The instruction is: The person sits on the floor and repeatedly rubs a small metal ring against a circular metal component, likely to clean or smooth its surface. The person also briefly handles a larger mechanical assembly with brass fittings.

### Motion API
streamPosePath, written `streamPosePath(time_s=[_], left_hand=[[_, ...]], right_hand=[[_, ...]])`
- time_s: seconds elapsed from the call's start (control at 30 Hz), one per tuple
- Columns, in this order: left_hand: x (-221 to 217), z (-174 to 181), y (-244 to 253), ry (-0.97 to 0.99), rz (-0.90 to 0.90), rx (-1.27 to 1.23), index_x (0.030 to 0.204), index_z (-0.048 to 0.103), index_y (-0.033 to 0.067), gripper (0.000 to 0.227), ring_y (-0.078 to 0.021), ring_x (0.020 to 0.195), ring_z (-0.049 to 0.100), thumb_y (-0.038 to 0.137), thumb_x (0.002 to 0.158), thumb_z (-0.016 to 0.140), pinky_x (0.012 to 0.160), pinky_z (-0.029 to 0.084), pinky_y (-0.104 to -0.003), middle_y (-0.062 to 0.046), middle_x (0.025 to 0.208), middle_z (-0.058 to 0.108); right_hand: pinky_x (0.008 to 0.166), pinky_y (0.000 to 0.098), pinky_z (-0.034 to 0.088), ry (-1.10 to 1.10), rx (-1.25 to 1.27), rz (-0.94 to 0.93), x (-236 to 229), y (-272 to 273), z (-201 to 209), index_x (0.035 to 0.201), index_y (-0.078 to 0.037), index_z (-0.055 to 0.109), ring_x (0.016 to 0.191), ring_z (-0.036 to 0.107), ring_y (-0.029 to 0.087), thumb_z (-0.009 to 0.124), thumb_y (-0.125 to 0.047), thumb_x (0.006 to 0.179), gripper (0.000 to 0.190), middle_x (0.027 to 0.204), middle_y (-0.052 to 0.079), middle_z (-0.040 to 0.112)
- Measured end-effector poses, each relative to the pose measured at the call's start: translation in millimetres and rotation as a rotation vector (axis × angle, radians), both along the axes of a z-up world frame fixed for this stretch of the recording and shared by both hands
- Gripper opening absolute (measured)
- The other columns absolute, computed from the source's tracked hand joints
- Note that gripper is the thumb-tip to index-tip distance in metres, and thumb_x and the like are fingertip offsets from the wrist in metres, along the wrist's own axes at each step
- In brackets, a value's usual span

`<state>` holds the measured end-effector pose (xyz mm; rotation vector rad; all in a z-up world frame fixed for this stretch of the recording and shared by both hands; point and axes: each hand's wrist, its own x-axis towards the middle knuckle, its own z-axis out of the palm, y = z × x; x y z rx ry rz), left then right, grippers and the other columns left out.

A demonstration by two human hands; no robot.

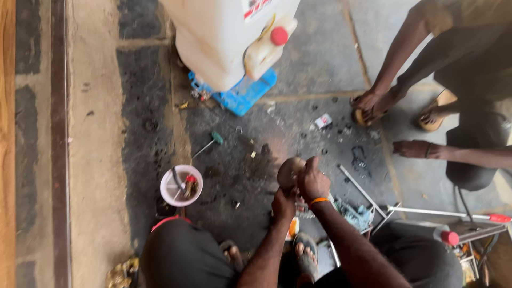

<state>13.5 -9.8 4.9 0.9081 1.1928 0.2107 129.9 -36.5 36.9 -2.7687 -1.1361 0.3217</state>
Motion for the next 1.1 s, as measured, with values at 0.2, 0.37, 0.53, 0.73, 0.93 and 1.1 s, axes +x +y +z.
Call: streamPosePath(time_s=[0.2,0.37,0.53,0.73,0.93,1.1], left_hand=[[22.6,-18.3,6.5,0.009,0.007,0.308,0.132,0.062,0.0047,0.047,-0.0338,0.105,0.069,0.034,0.098,0.073,0.084,0.057,-0.047,-0.018,0.119,0.072],[5.5,-24.9,-16.4,0.054,-0.031,0.175,0.131,0.062,0.0044,0.042,-0.0392,0.099,0.07,0.033,0.101,0.068,0.081,0.056,-0.051,-0.018,0.115,0.073],[-3.6,-12.2,-7.1,-0.071,0.039,0.356,0.129,0.065,0.0035,0.036,-0.0288,0.084,0.075,0.023,0.1,0.072,0.065,0.059,-0.04,-0.017,0.106,0.078],[-0.4,28.4,14.8,-0.116,0.113,0.111,0.126,0.064,0.0053,0.037,-0.0221,0.074,0.076,0.025,0.095,0.07,0.059,0.061,-0.038,-0.01,0.106,0.078],[-6.8,41.4,3.4,-0.06,0.029,-0.001,0.127,0.061,0.0045,0.037,-0.0245,0.067,0.075,0.029,0.099,0.064,0.057,0.058,-0.036,-0.013,0.103,0.078],[21.9,69.8,59.5,-0.169,0.1,0.069,0.128,0.061,0.0051,0.039,-0.0233,0.063,0.072,0.029,0.098,0.067,0.057,0.057,-0.036,-0.013,0.096,0.076]], right_hand=[[0.048,0.0522,0.053,-0.087,0.101,0.236,32.4,27.6,19.1,0.116,-0.009,0.053,0.061,0.07,0.042,0.055,-0.042,0.095,0.04,0.104,0.023,0.071],[0.057,0.0507,0.051,-0.034,0.108,0.034,22.9,36.3,3.0,0.126,-0.014,0.053,0.071,0.07,0.04,0.053,-0.04,0.108,0.032,0.09,0.02,0.074],[0.042,0.0512,0.05,-0.3,0.029,0.422,22.9,5.9,-5.3,0.125,-0.021,0.052,0.055,0.068,0.038,0.055,-0.035,0.098,0.03,0.105,0.021,0.073],[0.054,0.0558,0.053,0.01,-0.053,0.039,-3.5,-16.7,-10.3,0.13,-0.012,0.048,0.064,0.071,0.043,0.056,-0.047,0.099,0.048,0.076,0.023,0.073],[0.055,0.0554,0.055,-0.134,0.102,0.151,37.9,8.7,-31.9,0.116,-0.009,0.052,0.069,0.07,0.044,0.053,-0.039,0.101,0.033,0.095,0.024,0.072],[0.059,0.0553,0.055,-0.14,0.032,0.201,69.8,61.5,-15.5,0.116,-0.01,0.053,0.072,0.07,0.043,0.051,-0.033,0.102,0.027,0.102,0.024,0.071]])
